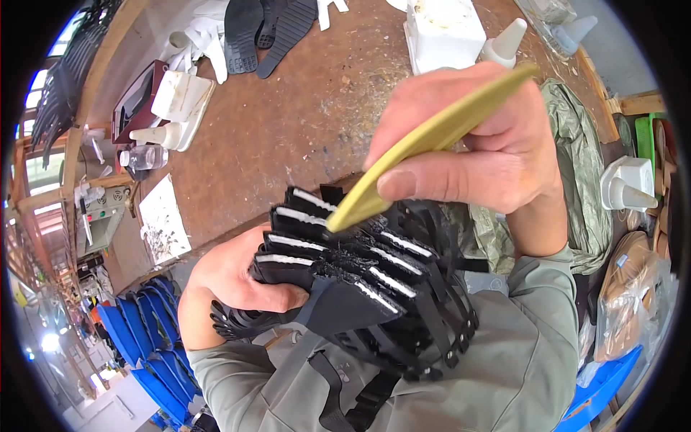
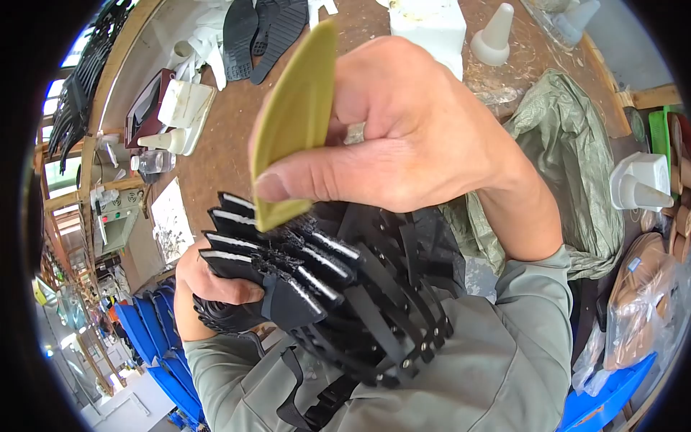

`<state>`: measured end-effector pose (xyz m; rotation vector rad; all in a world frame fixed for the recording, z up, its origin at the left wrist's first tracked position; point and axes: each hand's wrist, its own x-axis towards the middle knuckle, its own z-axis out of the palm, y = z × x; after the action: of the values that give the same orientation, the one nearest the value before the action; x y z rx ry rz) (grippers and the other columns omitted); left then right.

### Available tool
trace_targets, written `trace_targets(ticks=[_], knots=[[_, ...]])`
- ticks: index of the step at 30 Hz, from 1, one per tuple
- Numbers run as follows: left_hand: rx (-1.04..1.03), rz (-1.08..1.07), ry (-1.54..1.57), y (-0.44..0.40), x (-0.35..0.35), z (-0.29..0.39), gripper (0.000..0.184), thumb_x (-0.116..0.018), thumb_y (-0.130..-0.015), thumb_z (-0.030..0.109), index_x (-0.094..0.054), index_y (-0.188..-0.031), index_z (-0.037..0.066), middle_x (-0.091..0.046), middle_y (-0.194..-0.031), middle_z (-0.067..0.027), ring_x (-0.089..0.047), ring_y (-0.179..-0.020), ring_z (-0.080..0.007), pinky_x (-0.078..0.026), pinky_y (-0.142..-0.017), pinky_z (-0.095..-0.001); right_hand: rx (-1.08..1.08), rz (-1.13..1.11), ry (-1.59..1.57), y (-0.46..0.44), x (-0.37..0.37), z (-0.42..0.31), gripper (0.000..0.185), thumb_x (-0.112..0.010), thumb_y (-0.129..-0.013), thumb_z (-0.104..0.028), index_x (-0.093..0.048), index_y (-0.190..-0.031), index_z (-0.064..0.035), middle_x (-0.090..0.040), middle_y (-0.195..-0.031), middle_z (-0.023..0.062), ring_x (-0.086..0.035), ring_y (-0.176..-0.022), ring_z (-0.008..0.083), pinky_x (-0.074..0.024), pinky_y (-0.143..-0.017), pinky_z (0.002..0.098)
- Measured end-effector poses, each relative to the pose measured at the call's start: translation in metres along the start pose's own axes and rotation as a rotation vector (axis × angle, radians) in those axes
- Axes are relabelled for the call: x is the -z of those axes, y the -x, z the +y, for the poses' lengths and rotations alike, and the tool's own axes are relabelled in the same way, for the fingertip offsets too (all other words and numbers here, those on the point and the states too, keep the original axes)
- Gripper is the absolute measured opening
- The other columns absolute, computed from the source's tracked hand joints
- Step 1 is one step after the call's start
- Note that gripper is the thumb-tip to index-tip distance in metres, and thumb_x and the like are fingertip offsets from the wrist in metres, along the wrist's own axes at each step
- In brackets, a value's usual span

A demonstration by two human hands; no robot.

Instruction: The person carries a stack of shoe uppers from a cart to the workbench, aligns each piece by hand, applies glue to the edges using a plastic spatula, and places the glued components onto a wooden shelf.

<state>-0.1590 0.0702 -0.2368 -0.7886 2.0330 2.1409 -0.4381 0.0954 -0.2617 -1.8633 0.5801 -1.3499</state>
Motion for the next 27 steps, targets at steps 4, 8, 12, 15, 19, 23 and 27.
trace_targets(ticks=[4,8,12,15,19,23,27], knots=[[-0.010,0.067,0.201,0.006,-0.006,-0.020,0.058,-0.068,-0.062,0.000,-0.055,-0.119,-0.005,-0.061,-0.110,-0.0113,-0.055,-0.103,-0.0190,-0.043,-0.092,-0.0333,0.416,-0.078,-0.013,0.001,0.006,0.019,0.026,-0.067,-0.085,-0.021,-0.069,-0.091,0.0045,-0.066,-0.078,0.0124,-0.062,-0.061,0.0154,-0.0464,-0.044,0.0246],[-0.141,-0.028,0.061,0.004,0.006,-0.025,0.058,-0.069,-0.063,-0.001,-0.055,-0.119,-0.004,-0.061,-0.111,-0.0101,-0.054,-0.102,-0.0176,-0.044,-0.089,-0.0317,0.389,-0.224,-0.007,0.017,0.025,0.007,0.033,-0.069,-0.083,-0.031,-0.070,-0.095,-0.0005,-0.065,-0.078,0.0070,-0.058,-0.057,0.0118,-0.0430,-0.041,0.0202],[0.054,0.042,0.224,0.003,0.002,-0.018,0.053,-0.071,-0.063,0.001,-0.058,-0.114,-0.004,-0.062,-0.106,-0.0084,-0.054,-0.098,-0.0150,-0.044,-0.085,-0.0298,0.190,-0.021,-0.078,0.012,0.009,-0.008,0.017,-0.074,-0.074,-0.011,-0.069,-0.086,0.0010,-0.067,-0.076,0.0083,-0.059,-0.056,0.0136,-0.0422,-0.040,0.0238],[0.168,0.052,0.240,-0.004,-0.003,-0.018,0.043,-0.071,-0.064,0.002,-0.060,-0.105,-0.002,-0.059,-0.086,-0.0015,-0.052,-0.084,-0.0100,-0.045,-0.075,-0.0268,0.043,0.018,0.152,-0.005,-0.001,-0.007,0.013,-0.072,-0.067,-0.001,-0.067,-0.078,0.0032,-0.065,-0.067,0.0105,-0.061,-0.057,0.0183,-0.0448,-0.043,0.0286],[0.170,0.091,0.221,0.002,-0.003,-0.018,0.037,-0.070,-0.065,0.003,-0.059,-0.101,-0.003,-0.058,-0.081,-0.0011,-0.051,-0.080,-0.0094,-0.045,-0.072,-0.0265,0.225,0.026,0.043,-0.010,-0.003,-0.005,0.013,-0.070,-0.075,-0.009,-0.069,-0.082,0.0023,-0.064,-0.070,0.0114,-0.058,-0.053,0.0168,-0.0416,-0.041,0.0279],[0.172,0.155,0.152,0.008,-0.002,-0.015,0.042,-0.071,-0.067,0.005,-0.058,-0.105,-0.005,-0.061,-0.086,-0.0025,-0.052,-0.083,-0.0107,-0.045,-0.075,-0.0266,0.324,-0.235,0.204,-0.004,0.013,-0.009,0.017,-0.073,-0.076,-0.016,-0.070,-0.082,-0.0003,-0.061,-0.066,0.0069,-0.055,-0.048,0.0138,-0.0394,-0.039,0.0259],[0.184,0.152,0.204,0.003,-0.006,-0.010,0.042,-0.070,-0.068,0.006,-0.057,-0.106,-0.005,-0.060,-0.084,-0.0024,-0.052,-0.080,-0.0102,-0.045,-0.073,-0.0253,0.140,-0.107,-0.065,-0.006,-0.002,-0.013,0.013,-0.074,-0.071,-0.010,-0.070,-0.079,-0.0002,-0.063,-0.067,0.0082,-0.057,-0.050,0.0151,-0.0403,-0.040,0.0265]])
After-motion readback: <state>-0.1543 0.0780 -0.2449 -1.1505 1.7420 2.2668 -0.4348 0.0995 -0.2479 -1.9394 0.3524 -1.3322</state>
